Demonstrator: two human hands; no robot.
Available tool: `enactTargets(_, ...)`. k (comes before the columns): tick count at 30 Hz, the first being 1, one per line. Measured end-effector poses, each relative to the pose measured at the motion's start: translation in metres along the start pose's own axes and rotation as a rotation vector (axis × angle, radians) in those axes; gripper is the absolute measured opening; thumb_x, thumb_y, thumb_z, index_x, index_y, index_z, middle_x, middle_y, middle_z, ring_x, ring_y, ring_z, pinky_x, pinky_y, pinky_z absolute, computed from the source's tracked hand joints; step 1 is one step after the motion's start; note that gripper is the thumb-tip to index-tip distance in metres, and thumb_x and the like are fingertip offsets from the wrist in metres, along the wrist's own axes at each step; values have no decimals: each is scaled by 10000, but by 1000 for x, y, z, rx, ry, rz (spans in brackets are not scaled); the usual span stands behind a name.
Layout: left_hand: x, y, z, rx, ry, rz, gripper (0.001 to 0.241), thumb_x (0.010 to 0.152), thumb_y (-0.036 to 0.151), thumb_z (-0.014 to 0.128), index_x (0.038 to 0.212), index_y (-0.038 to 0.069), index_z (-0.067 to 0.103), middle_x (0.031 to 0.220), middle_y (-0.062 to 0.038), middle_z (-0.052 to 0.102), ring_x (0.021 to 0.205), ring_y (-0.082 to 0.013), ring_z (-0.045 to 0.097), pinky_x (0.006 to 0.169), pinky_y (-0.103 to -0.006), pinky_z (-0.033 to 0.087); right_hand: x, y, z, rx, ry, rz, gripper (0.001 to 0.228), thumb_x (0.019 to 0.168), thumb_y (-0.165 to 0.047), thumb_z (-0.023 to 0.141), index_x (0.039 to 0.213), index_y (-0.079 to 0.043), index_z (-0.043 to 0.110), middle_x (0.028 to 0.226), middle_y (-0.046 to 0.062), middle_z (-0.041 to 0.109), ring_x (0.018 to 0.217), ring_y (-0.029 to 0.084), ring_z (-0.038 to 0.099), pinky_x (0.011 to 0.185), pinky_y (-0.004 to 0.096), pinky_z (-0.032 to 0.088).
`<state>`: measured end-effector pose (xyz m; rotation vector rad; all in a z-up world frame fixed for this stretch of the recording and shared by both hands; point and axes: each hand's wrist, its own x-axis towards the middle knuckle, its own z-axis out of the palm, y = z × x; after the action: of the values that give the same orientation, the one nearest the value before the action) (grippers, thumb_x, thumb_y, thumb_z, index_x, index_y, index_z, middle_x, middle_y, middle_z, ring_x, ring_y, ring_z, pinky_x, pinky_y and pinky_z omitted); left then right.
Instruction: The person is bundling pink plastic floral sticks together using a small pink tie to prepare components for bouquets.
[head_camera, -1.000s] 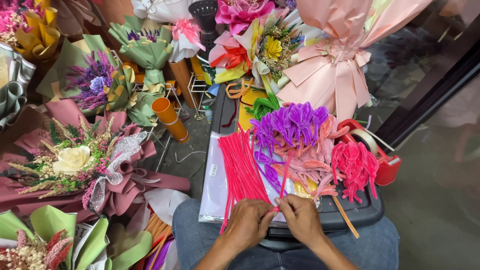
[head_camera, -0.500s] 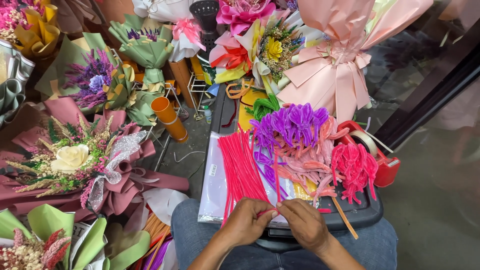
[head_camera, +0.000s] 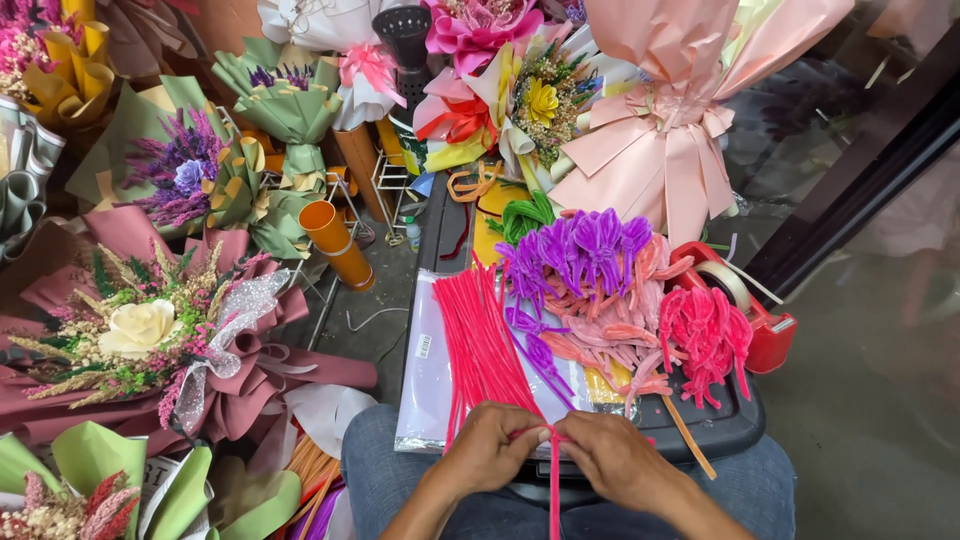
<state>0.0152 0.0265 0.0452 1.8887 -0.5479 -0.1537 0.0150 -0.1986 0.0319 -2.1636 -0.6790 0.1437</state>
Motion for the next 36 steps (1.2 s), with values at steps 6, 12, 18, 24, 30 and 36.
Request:
enactTargets(6, -1, 1, 7, 54, 37, 198, 83, 896, 10, 682, 895, 7, 764, 694, -46, 682, 570, -164, 568, 590, -301, 454, 4, 23, 23, 107, 224, -140, 134, 844, -81, 635, 715, -47, 643, 603, 24, 603, 523, 192, 515, 514, 333, 421)
enactTargets(12, -13, -11, 53, 430, 432, 318, 105, 806, 38, 692, 880, 67, 762, 662, -70, 700, 517, -236, 601, 603, -347, 490, 19, 51, 64, 379, 361, 409, 275, 824, -95, 624, 574, 12, 659, 507, 54, 602, 490, 140, 463, 484, 285, 412)
enactTargets(18, -36, -50, 92, -7, 517, -383, 172, 848, 140, 723, 798, 44, 856, 513, 10, 695, 430, -94, 545, 445, -259, 480, 47, 58, 25, -65, 563, 415, 249, 852, -229, 607, 706, -62, 720, 553, 58, 618, 502, 202, 517, 526, 375, 445)
enactTargets(24, -28, -74, 84, -310, 690, -573, 226, 901, 157, 729, 937, -17, 869, 637, -72, 770, 536, -108, 633, 520, -223, 521, 16, -9, -33, -127, 993, 30, 75, 943, -42, 633, 906, 11, 671, 774, 86, 660, 653, 186, 568, 623, 311, 473)
enactTargets(30, -22, -40, 90, -236, 671, -281, 204, 877, 100, 692, 960, -13, 839, 775, -89, 832, 658, -122, 741, 607, -242, 608, -21, 62, 89, 755, 425, 490, 339, 959, -207, 573, 943, 59, 782, 788, 120, 766, 713, 174, 673, 688, 298, 551)
enactTargets(36, -33, -27, 102, -118, 552, -144, 207, 860, 137, 708, 844, -18, 844, 609, -54, 786, 514, -106, 666, 507, -243, 558, 28, 35, 53, 1335, 537, 455, 502, 1057, -304, 470, 913, 129, 680, 935, 287, 755, 841, 334, 689, 814, 434, 550)
